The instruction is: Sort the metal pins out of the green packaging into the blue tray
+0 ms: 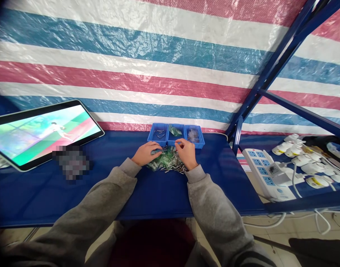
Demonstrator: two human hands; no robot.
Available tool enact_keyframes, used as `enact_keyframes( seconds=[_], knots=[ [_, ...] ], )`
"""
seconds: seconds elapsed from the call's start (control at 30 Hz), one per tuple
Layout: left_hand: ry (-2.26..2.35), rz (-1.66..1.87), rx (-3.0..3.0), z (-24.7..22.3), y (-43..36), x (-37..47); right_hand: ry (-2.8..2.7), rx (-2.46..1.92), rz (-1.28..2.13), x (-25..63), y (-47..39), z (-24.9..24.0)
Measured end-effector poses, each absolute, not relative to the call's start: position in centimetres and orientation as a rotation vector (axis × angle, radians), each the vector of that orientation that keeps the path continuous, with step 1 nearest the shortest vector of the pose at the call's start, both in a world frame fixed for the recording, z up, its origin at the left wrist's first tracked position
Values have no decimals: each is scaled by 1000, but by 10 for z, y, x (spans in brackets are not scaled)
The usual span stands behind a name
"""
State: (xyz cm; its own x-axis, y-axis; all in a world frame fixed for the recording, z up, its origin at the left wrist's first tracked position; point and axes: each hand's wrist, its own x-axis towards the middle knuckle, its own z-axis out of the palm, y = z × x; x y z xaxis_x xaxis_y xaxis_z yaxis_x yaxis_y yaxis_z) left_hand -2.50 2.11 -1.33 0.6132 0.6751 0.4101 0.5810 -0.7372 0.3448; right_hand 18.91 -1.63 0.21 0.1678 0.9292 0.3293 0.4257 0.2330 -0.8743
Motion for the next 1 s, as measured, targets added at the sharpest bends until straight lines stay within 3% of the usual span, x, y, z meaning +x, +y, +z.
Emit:
enact_keyframes(
  seconds=[0.2,0.37,0.53,0.73,1.0],
  knots=[
    [1078,695,2869,-29,24,-20,-1627,-1406,386,186,-15,-7],
    [1072,1056,2721,-23,18,-15,-1679,-1337,368,185,-17,-5],
    [969,1330,2126,-9,2,-7,-1764,-1160,480,181,-20,-1],
    [816,1196,1624,-3,-4,1,-1651,-1149,615,179,-21,0],
    [750,1161,1505,1,-3,2,-1666,-1194,751,177,-27,1]
  ],
)
